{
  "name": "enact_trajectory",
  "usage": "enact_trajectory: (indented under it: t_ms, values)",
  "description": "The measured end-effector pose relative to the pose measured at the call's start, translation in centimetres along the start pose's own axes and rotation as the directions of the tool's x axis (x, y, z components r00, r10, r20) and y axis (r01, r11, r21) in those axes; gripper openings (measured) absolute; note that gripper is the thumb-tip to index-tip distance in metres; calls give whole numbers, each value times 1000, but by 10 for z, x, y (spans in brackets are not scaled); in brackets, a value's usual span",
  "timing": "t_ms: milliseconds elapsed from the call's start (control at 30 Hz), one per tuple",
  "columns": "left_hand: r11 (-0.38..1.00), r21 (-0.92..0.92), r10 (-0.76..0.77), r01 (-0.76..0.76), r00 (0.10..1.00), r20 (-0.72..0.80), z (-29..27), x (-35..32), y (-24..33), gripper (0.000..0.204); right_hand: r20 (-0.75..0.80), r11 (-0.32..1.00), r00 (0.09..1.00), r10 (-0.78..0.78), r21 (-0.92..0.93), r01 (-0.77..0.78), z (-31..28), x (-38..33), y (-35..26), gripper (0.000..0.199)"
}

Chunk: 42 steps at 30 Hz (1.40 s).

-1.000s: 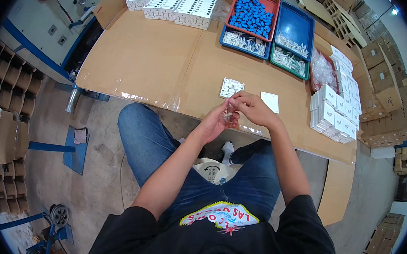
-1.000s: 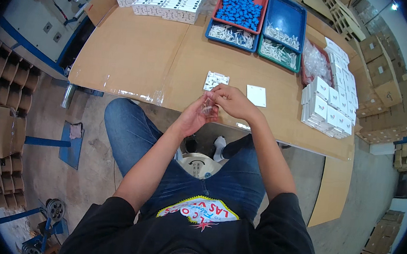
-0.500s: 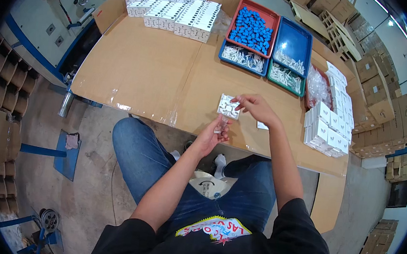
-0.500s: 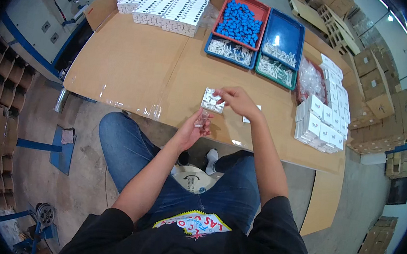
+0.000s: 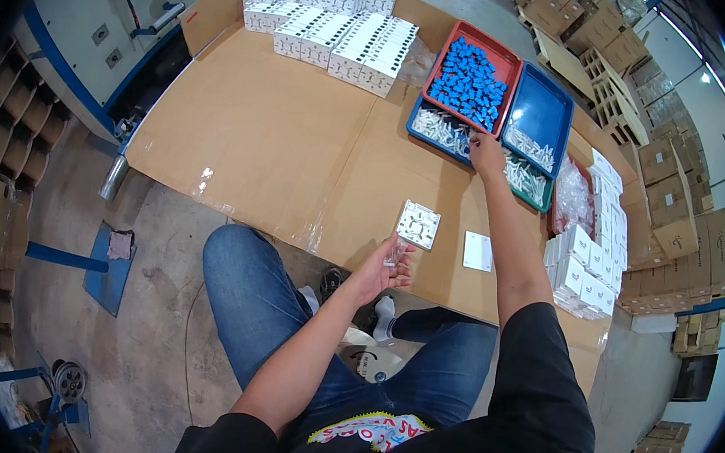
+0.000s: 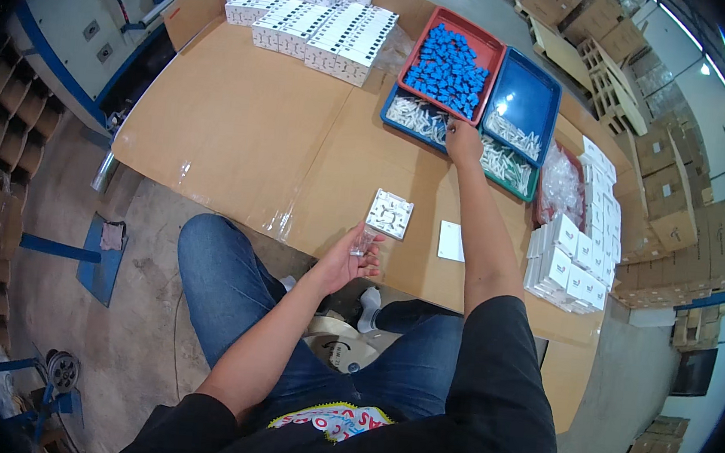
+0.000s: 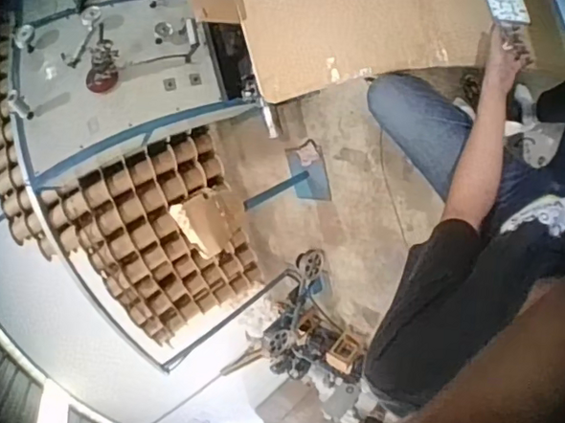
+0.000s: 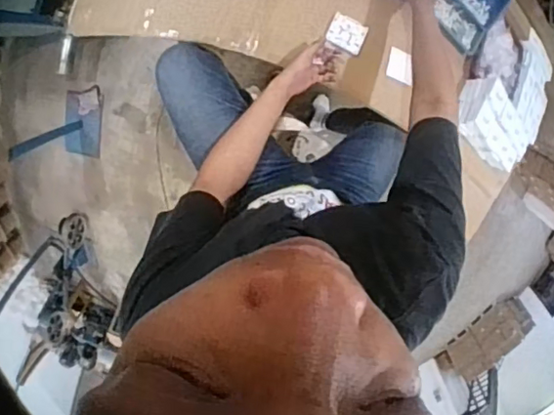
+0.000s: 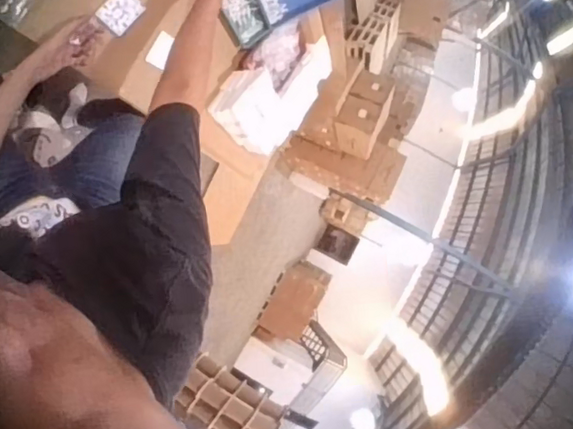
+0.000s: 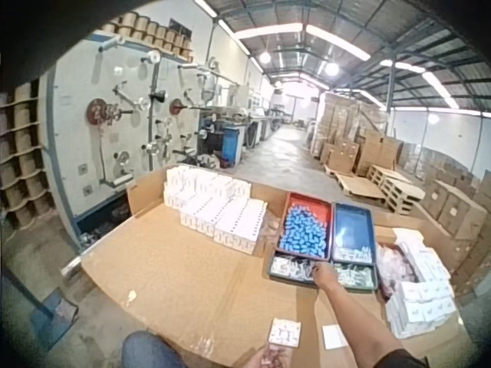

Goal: Assembling and packaging small electronic or industrial components into white boxes.

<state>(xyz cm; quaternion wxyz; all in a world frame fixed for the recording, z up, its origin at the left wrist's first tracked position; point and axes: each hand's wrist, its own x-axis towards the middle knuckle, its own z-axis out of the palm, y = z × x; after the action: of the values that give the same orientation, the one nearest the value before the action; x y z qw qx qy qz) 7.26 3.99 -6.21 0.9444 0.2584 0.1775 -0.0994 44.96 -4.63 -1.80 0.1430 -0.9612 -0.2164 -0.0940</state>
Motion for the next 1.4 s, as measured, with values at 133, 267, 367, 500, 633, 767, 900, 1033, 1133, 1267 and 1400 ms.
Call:
enact_trajectory:
  t_ms: [133,267,367,500,633,767,900,1033,1133,1267,1400]
  values:
    - [1000,-9,-14,14,1000,0,-2,-1,4,57,23,999,1000,7,-42,-6,10,0,-14,19]
    - [999,-33,-31,31,999,14,-4,0,4,57,57,999,997,46,-4,-46,10,2,-16,20]
    - [999,-35,-34,35,999,16,-4,1,5,57,32,997,996,79,-20,-78,15,7,-12,22]
    - [999,-34,-29,30,999,28,-6,1,4,57,43,989,993,110,96,-113,16,8,-10,22]
    - [999,-40,-35,36,999,41,-4,6,2,57,-51,937,984,168,319,-144,9,9,6,24]
    - [997,-56,-44,46,999,28,-10,2,3,58,67,813,996,54,576,-83,-5,-44,-18,27]
    - [996,-70,-54,57,998,44,-12,2,4,57,398,674,895,-201,720,-169,-28,-160,-50,23]
    - [999,-28,-27,29,998,55,-3,0,4,54,518,771,845,-134,590,-240,-52,-218,-68,13]
    - [1000,26,10,-10,1000,13,2,-1,3,50,464,742,874,-148,636,-211,-53,-231,-71,23]
    - [995,102,11,-10,1000,-6,1,-3,-3,52,526,744,841,-125,611,-272,-55,-235,-77,24]
    - [994,102,37,-37,999,-2,-3,-2,-6,48,583,727,745,-324,658,-199,-52,-236,-74,21]
